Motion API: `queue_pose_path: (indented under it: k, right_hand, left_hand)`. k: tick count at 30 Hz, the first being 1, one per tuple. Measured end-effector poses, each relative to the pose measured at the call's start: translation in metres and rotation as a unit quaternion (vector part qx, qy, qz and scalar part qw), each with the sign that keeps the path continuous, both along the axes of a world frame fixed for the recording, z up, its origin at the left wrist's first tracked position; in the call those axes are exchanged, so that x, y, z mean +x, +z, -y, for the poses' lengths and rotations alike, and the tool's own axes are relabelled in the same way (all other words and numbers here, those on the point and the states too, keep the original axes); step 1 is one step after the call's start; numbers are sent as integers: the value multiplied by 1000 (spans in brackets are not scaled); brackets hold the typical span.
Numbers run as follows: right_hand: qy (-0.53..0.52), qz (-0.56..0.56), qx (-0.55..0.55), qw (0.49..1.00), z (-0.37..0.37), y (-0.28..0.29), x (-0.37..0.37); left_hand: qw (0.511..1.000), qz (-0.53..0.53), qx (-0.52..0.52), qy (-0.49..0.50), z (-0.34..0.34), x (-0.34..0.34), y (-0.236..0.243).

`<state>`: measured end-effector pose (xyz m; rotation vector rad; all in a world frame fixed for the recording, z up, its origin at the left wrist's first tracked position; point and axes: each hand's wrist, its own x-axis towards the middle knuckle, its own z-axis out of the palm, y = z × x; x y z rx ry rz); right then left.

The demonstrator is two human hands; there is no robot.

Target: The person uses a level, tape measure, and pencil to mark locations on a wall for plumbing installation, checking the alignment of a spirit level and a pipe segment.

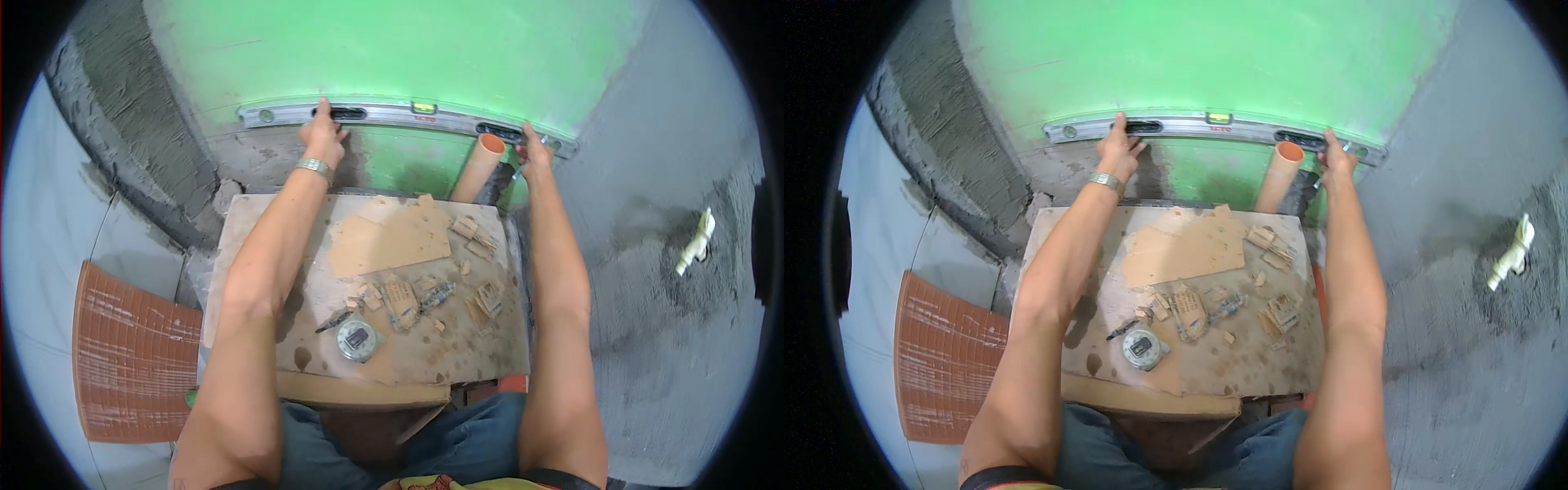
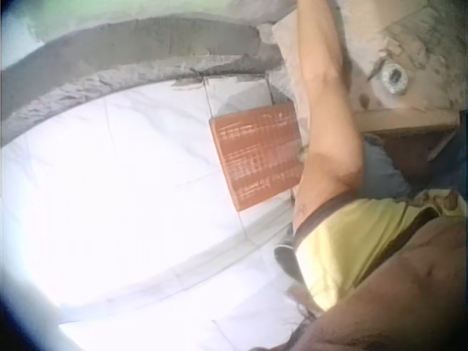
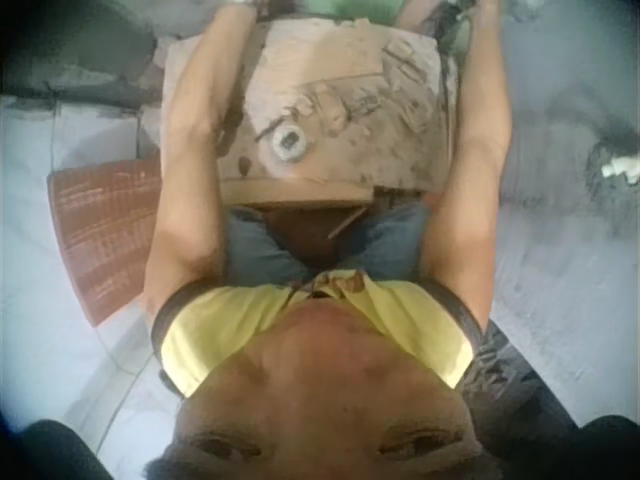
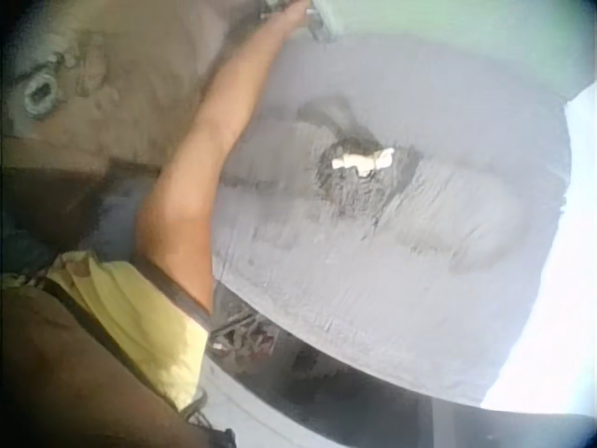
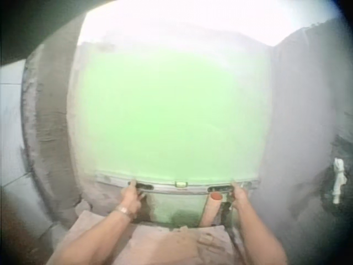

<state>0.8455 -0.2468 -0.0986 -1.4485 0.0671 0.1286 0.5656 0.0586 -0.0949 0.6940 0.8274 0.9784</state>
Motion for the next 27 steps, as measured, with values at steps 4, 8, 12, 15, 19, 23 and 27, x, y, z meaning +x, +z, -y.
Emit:
queue_pose_path:
  k: [4,8,12,15,19,23,27]
  right_hand:
    - [45,39,25,998,18,-12,22]
    - [57,19,-16,998,7,-2,-1]
    - [37,11,-2,999,5,5,6]
    - [20,11,-1,1000,26,2,19]
    - [42,6,11,999,5,4,5]
    - [33,13,13,999,13,4,10]
    - [26,14,15,999,15,5,10]
  left_hand:
    - [1000,0,3,-16,8,3,1]
    - [999,13,16,29,8,-3,2]
    - [999,13,15,31,3,-4,3]
    - [999,24,16,19,19,8,5]
    - [995,25,59,76,-10,7,-15]
    - [994,22,68,85,-5,21,-22]
    - [993,-3,80,86,-7,23,-22]
